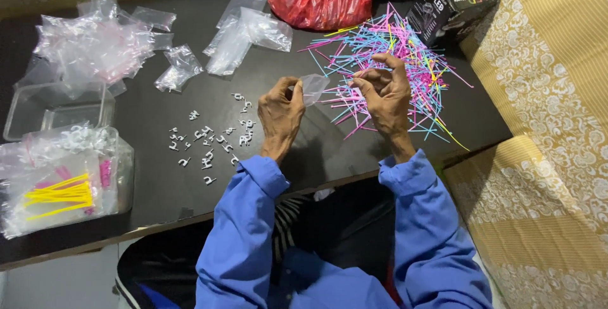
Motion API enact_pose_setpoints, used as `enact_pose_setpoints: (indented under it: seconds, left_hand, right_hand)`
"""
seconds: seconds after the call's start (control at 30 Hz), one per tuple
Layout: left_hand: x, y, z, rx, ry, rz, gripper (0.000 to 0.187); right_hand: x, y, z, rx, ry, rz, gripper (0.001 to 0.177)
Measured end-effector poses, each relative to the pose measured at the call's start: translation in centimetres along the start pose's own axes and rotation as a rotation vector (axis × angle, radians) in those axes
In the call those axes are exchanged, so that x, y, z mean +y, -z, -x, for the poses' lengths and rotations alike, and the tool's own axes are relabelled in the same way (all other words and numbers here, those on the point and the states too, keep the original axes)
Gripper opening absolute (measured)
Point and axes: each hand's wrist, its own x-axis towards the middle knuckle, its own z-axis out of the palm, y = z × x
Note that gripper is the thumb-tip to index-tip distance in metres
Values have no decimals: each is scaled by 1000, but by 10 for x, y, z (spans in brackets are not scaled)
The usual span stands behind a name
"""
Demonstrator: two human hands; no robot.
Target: Sorting and packaging small colorful sticks and white plastic clips into individual plastic bags.
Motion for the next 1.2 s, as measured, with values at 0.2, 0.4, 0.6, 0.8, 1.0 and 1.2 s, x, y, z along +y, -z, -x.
enact_pose_setpoints:
  seconds: [0.2,0.4,0.6,0.8,1.0,1.2]
  left_hand:
    - [11,7,2,-10,-16,14,6]
    - [-6,-6,2,19,9,-13,5]
    - [4,5,-1,13,-27,11,6]
    - [0,10,-3,29,-5,23,6]
    - [-1,19,-4,13,2,14,7]
    - [-5,12,-1,31,2,-25,5]
  right_hand:
    - [-15,-37,2,100,83,67,58]
    - [17,-54,4,-70,335,516,21]
    - [16,-48,2,-131,461,670,3]
    - [57,-9,5,-77,349,629,10]
    - [100,32,45,-497,-51,1105,44]
    - [156,64,64,-407,57,1233,15]
